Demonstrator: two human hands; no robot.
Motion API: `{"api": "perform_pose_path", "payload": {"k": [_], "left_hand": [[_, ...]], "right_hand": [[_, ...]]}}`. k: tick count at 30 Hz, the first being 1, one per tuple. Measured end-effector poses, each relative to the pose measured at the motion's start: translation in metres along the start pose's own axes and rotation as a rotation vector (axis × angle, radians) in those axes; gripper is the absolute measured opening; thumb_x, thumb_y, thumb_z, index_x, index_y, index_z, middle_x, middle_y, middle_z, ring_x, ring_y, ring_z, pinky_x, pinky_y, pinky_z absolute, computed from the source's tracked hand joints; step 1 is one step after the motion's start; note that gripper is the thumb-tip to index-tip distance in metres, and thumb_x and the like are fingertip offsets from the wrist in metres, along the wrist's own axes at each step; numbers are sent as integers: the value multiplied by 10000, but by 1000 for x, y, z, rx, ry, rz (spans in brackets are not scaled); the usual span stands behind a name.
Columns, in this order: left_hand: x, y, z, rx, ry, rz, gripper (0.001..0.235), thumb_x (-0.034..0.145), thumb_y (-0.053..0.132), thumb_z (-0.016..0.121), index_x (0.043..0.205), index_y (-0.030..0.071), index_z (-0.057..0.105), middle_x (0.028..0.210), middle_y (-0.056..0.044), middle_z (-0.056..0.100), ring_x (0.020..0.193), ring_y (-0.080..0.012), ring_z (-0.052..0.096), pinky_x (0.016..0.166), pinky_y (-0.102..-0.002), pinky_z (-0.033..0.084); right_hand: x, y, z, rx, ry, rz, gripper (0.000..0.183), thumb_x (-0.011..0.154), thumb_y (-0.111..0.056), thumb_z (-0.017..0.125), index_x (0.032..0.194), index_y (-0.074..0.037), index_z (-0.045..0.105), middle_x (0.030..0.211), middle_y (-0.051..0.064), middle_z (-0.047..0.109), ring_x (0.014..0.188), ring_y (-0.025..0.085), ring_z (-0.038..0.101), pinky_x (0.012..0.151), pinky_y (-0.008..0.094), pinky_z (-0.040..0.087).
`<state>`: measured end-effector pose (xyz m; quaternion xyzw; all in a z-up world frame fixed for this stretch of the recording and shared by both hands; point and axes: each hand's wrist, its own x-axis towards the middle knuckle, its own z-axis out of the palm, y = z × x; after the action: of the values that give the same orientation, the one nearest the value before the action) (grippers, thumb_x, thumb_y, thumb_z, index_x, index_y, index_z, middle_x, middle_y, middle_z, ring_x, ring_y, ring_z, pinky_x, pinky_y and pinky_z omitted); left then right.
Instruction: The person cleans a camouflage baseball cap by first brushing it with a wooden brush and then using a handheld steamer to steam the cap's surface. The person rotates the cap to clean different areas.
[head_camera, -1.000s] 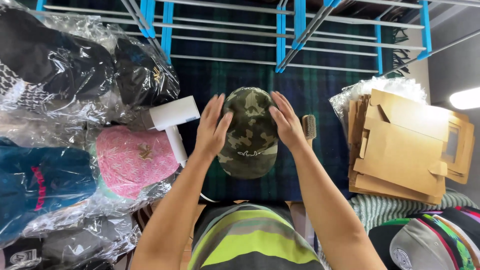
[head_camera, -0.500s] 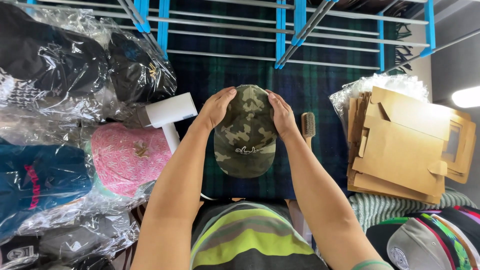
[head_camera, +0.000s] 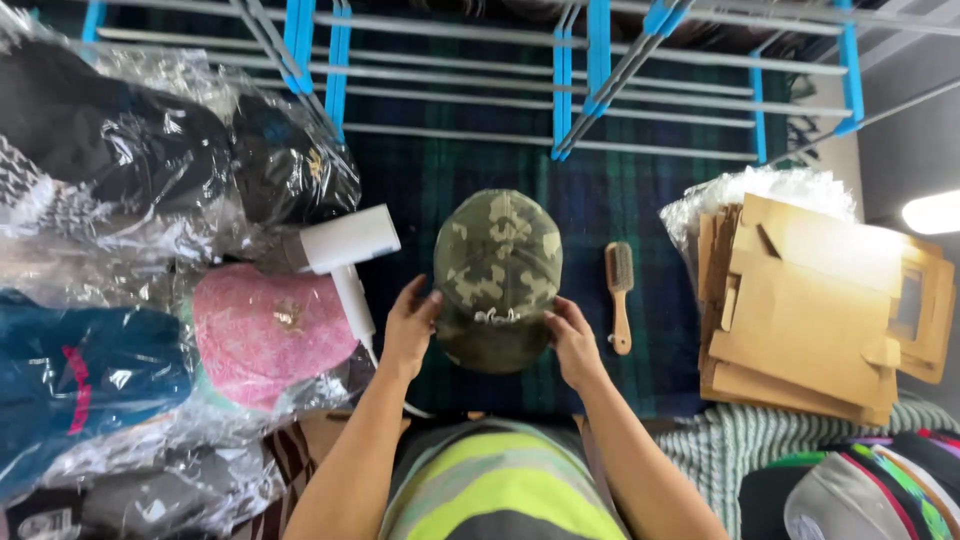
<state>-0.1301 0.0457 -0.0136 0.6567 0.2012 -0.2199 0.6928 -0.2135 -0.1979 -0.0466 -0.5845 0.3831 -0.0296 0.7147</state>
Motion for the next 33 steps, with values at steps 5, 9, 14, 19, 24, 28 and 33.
{"api": "perform_pose_path", "payload": {"k": [5, 9, 14, 19, 24, 28, 33], "left_hand": [[-5, -25, 3, -52, 26, -18, 395, 949, 147, 731, 1334, 73, 677, 1082, -174, 737, 957, -289, 714, 777, -370, 590], [-20, -16, -10, 209, 130, 72, 471, 991, 292, 647, 1422, 109, 594, 992, -140, 748, 817, -237, 737, 722, -362, 584], [-48, 3, 12, 449, 193, 616, 674, 985, 387, 667, 1515, 23, 467, 1312, -221, 579, 1246, -373, 547, 1015, -457, 481], [-41, 24, 46, 585, 168, 950, 883, 899, 527, 741, 1553, 42, 402, 1515, -281, 410, 1422, -467, 387, 1134, -590, 360], [-33, 24, 63, 515, 213, 983, 907, 927, 551, 701, 1595, 75, 313, 1621, -281, 249, 1477, -467, 300, 1173, -634, 295], [-10, 2, 66, 531, 225, 1036, 968, 889, 596, 703, 1603, 100, 277, 1639, -277, 193, 1501, -457, 247, 1170, -633, 276], [-6, -3, 68, 519, 275, 1095, 974, 841, 628, 708, 1568, 85, 351, 1609, -287, 257, 1471, -481, 313, 1130, -627, 326]], "right_hand": [[19, 33, -20, 15, -42, 58, 179, 971, -130, 683, 1125, -45, 716, 854, 103, 613, 722, 230, 625, 643, 421, 605], [-1, -46, -50, -890, 305, -340, 295, 1054, -442, 571, 1104, -182, 701, 949, 114, 622, 1034, 300, 570, 915, 436, 480], [104, 46, -144, -1312, 467, -157, 593, 904, -565, 666, 1373, -211, 583, 1224, 122, 613, 1106, 387, 634, 968, 518, 541], [100, 5, -118, -1040, 422, 19, 389, 745, -388, 782, 1035, -205, 598, 1006, 107, 713, 984, 384, 716, 805, 539, 588], [-34, -114, -21, -776, 116, -799, 502, 981, -120, 648, 1450, -12, 505, 1292, 316, 628, 1127, 507, 612, 848, 581, 554], [-59, -161, 29, -1119, -7, -1243, 488, 917, -191, 686, 1392, -92, 640, 1285, 128, 704, 1051, 278, 695, 821, 361, 595], [34, -173, 37, -1415, -80, -993, 515, 1079, -397, 405, 1515, -144, 512, 1362, 173, 657, 893, 431, 694, 689, 555, 565]]}}
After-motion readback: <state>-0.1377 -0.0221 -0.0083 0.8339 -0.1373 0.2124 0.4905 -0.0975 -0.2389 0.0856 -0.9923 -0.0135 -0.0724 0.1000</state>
